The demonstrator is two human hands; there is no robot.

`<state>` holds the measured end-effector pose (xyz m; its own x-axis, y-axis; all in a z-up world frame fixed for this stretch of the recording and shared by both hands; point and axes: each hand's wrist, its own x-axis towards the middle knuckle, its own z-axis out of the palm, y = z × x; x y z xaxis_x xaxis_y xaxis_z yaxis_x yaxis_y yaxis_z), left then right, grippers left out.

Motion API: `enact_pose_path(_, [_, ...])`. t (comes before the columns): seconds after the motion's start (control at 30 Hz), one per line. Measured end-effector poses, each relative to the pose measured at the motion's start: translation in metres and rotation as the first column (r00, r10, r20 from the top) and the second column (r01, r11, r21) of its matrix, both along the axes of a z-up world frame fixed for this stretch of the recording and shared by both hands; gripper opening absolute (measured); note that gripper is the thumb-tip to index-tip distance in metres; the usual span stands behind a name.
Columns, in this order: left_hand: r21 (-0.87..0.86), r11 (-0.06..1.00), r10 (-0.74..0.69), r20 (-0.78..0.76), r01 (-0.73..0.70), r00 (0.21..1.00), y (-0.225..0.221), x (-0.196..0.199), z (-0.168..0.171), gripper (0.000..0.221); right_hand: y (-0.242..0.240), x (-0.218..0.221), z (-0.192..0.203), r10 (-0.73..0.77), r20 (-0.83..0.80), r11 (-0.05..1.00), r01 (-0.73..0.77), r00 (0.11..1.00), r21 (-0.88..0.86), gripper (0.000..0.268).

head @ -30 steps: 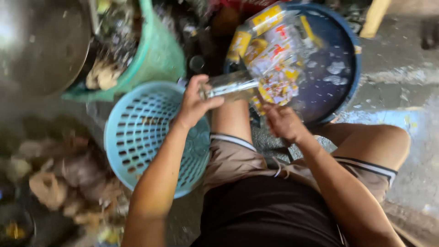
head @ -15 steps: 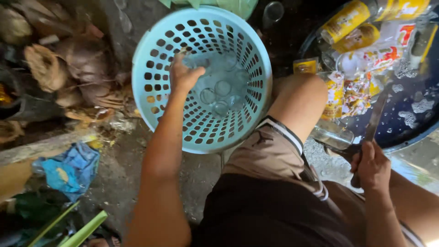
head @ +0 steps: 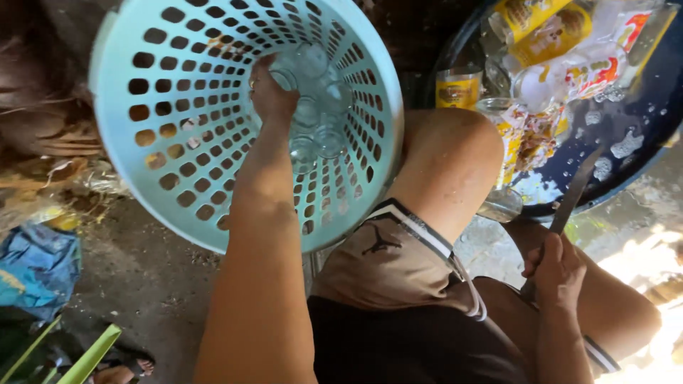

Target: Washing glass jars in a tub of water, using a knife to remove labels, and placing them in a basket.

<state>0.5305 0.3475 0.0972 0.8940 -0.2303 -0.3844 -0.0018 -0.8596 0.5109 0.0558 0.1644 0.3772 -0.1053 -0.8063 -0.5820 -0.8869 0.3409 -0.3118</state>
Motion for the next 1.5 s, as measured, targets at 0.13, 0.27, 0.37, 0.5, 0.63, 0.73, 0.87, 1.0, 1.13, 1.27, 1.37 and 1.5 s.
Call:
enact_pose_path(0.13, [-0.230,0.955,-0.125,0.256,0.186,0.959,0.015,0.010,-0.060,0.059,-0.009,-0.037,-0.037,-0.042,-0.042,0.999,0.043,0.998,0.004,0.046])
enact_pose_path(0.27, [-0.316,0.895,-0.238,0.256,0.314,0.937,0.014,0.007,-0.057,0.069,-0.014,-0.082,-0.061,0.347,-0.161,0.922,-0.367,0.924,-0.122,0.032])
enact_pose_path(0.37, [-0.306,0.910,-0.270,0.073,0.280,0.960,0.012,0.008,0.000,0.083,-0.037,-0.063,-0.043,-0.041,0.114,0.989,0.057,0.993,-0.133,0.040])
enact_pose_path(0.5, [0.093,0.986,-0.136,-0.037,0.139,0.990,0.043,0.042,-0.043,0.106,-0.095,-0.087,-0.046,-0.007,0.133,0.990,0.025,0.991,-0.140,0.044])
enact_pose_path(0.63, [-0.450,0.833,-0.141,0.387,0.321,0.911,0.013,0.045,0.031,0.054,-0.137,-0.093,-0.069,-0.150,0.390,0.954,0.236,0.909,-0.184,0.035])
enact_pose_path(0.73, [-0.518,0.768,-0.112,0.470,0.376,0.876,-0.063,-0.013,0.175,0.059,-0.163,-0.115,-0.133,-0.281,0.579,0.894,0.429,0.765,-0.133,0.023])
enact_pose_path(0.87, [-0.541,0.576,-0.374,0.493,0.613,0.786,-0.185,-0.147,0.304,0.044,-0.172,-0.087,-0.114,-0.298,0.624,0.870,0.475,0.722,-0.134,0.031])
enact_pose_path(1.0, [-0.744,0.478,-0.631,0.079,0.466,0.772,-0.292,-0.281,0.225,0.037,-0.197,-0.082,-0.078,-0.117,0.670,0.908,0.352,0.733,-0.227,0.051])
enact_pose_path(1.13, [-0.803,0.562,-0.697,-0.329,0.200,0.637,-0.372,-0.406,0.041,0.052,-0.209,-0.095,-0.046,-0.141,0.768,0.873,0.444,0.624,-0.200,0.053])
enact_pose_path(1.27, [-0.381,0.922,-0.176,-0.566,-0.066,0.806,-0.448,-0.434,-0.119,0.068,-0.211,-0.102,-0.043,-0.191,0.785,0.862,0.484,0.590,-0.154,0.052])
enact_pose_path(1.37, [-0.332,0.862,0.105,-0.621,-0.383,0.776,-0.478,-0.444,-0.162,0.070,-0.208,-0.110,-0.054,-0.264,0.687,0.874,0.470,0.677,-0.127,0.058])
enact_pose_path(1.5, [-0.369,0.705,0.175,-0.737,-0.605,0.653,-0.495,-0.430,-0.154,0.074,-0.201,-0.106,-0.050,-0.293,0.632,0.881,0.459,0.718,-0.113,0.061])
